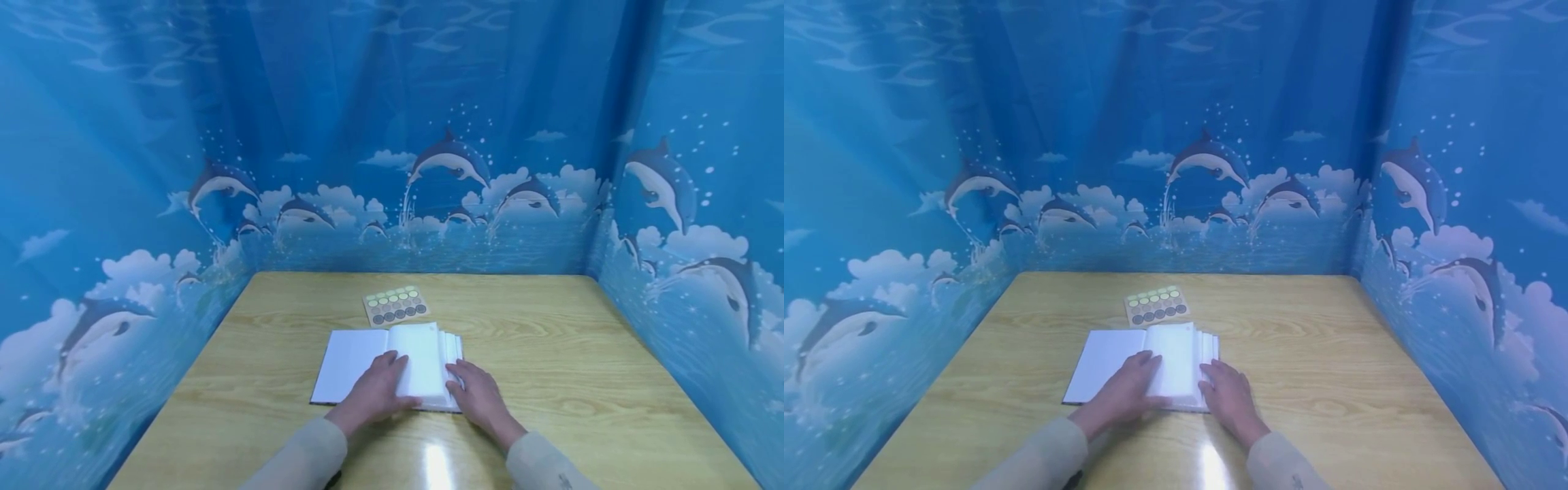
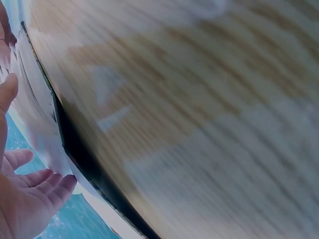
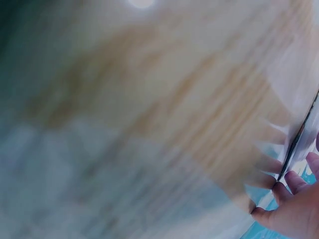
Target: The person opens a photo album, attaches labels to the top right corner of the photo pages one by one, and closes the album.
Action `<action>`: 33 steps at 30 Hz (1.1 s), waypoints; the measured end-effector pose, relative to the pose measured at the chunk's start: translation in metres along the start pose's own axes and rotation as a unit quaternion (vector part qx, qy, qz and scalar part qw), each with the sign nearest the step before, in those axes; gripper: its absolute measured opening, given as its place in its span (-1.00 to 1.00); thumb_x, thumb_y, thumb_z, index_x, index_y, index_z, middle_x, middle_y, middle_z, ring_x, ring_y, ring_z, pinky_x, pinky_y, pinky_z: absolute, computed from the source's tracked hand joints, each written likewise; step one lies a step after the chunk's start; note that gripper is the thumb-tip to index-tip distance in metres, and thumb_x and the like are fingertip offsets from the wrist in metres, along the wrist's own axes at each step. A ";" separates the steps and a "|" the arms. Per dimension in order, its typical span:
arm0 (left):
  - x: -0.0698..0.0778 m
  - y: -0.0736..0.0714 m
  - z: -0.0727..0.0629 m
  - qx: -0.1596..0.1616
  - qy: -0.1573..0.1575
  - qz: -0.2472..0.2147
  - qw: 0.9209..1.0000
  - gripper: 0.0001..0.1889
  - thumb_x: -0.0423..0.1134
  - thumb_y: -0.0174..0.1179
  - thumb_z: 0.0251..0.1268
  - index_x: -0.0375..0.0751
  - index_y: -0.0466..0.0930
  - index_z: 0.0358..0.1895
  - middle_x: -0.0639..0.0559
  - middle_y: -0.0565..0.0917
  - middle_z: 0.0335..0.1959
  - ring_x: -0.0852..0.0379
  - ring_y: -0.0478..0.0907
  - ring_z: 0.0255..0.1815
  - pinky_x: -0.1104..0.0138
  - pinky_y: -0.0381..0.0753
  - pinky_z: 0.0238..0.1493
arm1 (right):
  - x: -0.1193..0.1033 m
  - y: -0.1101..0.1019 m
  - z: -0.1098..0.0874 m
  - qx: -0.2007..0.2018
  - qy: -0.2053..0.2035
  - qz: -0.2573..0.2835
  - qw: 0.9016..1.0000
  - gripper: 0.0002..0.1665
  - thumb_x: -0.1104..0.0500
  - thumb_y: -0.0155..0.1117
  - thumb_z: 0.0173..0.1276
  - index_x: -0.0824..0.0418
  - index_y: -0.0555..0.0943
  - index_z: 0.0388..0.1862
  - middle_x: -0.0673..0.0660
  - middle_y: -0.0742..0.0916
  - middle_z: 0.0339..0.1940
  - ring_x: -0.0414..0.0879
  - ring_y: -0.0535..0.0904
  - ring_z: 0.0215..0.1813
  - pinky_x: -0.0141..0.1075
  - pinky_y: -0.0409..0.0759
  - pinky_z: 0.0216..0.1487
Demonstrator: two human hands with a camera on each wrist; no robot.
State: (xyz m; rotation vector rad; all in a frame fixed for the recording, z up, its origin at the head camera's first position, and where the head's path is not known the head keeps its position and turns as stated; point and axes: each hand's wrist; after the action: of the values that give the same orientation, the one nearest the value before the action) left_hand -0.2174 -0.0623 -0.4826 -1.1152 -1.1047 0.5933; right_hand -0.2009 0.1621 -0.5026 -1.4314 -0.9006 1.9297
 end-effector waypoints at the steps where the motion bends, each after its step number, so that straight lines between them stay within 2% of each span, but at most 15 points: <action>1: 0.000 0.000 0.000 0.000 0.000 -0.001 1.000 -0.02 0.22 0.44 0.00 -0.24 0.30 0.45 -0.32 0.33 0.41 -0.23 0.33 0.38 -0.03 0.38 0.35 | 0.000 0.000 0.000 -0.001 0.001 0.000 1.000 -0.60 0.23 0.23 0.40 0.34 0.60 0.17 0.42 0.56 0.26 0.36 0.42 0.31 0.32 0.26 0.32; 8: -0.002 -0.005 -0.002 -0.004 0.003 -0.006 1.000 -0.09 0.26 0.33 0.12 -0.26 0.34 0.43 -0.29 0.37 0.39 -0.18 0.38 0.36 -0.01 0.39 0.35 | 0.000 0.001 0.001 -0.004 0.009 -0.003 1.000 -0.59 0.23 0.23 0.40 0.34 0.59 0.19 0.42 0.55 0.27 0.37 0.41 0.32 0.36 0.22 0.33; 14: -0.008 -0.007 -0.007 0.020 0.039 -0.006 0.999 -0.20 0.26 0.26 0.21 -0.28 0.44 0.33 -0.23 0.52 0.26 -0.13 0.51 0.23 0.04 0.49 0.27 | -0.001 0.001 0.001 0.001 0.006 -0.003 1.000 -0.59 0.23 0.23 0.39 0.35 0.59 0.18 0.43 0.55 0.27 0.38 0.41 0.32 0.36 0.22 0.32; 19: -0.014 -0.009 -0.013 0.051 0.069 -0.006 0.996 -0.36 0.18 0.23 0.29 -0.28 0.53 0.21 -0.15 0.62 0.13 -0.06 0.61 0.08 0.11 0.60 0.13 | -0.002 -0.001 0.001 -0.020 0.028 -0.002 0.999 -0.58 0.21 0.20 0.43 0.32 0.57 0.22 0.40 0.52 0.31 0.36 0.36 0.37 0.34 0.16 0.37; 23: -0.018 -0.011 -0.017 0.071 0.080 -0.010 0.994 -0.49 0.14 0.21 0.33 -0.24 0.59 0.08 -0.08 0.68 0.02 0.02 0.64 -0.04 0.19 0.66 0.00 | -0.002 -0.001 0.001 -0.024 0.031 -0.008 0.999 -0.58 0.21 0.20 0.44 0.30 0.57 0.23 0.39 0.53 0.32 0.34 0.36 0.37 0.33 0.18 0.37; 28: -0.026 -0.012 -0.024 0.109 0.096 -0.017 0.989 -0.52 0.05 0.22 0.38 -0.27 0.61 0.13 -0.09 0.72 -0.03 0.04 0.68 -0.11 0.21 0.68 -0.07 | -0.002 0.001 0.001 -0.021 0.030 -0.005 0.999 -0.59 0.22 0.21 0.43 0.31 0.58 0.22 0.40 0.53 0.31 0.34 0.37 0.36 0.35 0.17 0.36; 31: -0.030 -0.012 -0.027 0.151 0.117 -0.017 0.981 -0.59 -0.12 0.25 0.37 -0.29 0.59 0.17 -0.12 0.74 -0.09 0.07 0.70 -0.22 0.27 0.71 -0.16 | -0.002 0.001 0.001 -0.023 0.035 -0.004 0.999 -0.58 0.22 0.20 0.44 0.31 0.57 0.23 0.40 0.52 0.32 0.34 0.36 0.37 0.36 0.15 0.37; 33: -0.031 -0.012 -0.028 0.167 0.116 -0.040 0.978 -0.61 -0.25 0.24 0.32 -0.31 0.57 0.17 -0.12 0.75 -0.14 0.12 0.70 -0.31 0.35 0.71 -0.28 | -0.002 0.001 0.002 -0.025 0.039 -0.004 0.999 -0.58 0.21 0.18 0.45 0.31 0.57 0.24 0.40 0.52 0.32 0.34 0.35 0.38 0.35 0.14 0.38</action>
State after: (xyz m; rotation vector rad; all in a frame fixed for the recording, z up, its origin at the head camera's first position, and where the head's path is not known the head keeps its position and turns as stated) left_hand -0.2053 -0.1039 -0.4846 -0.8209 -0.8091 0.5461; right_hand -0.2019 0.1596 -0.5016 -1.5179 -0.9220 1.8445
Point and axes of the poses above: each hand's wrist, its own z-axis towards the middle knuckle, its own y-axis out of the palm, x = y × z
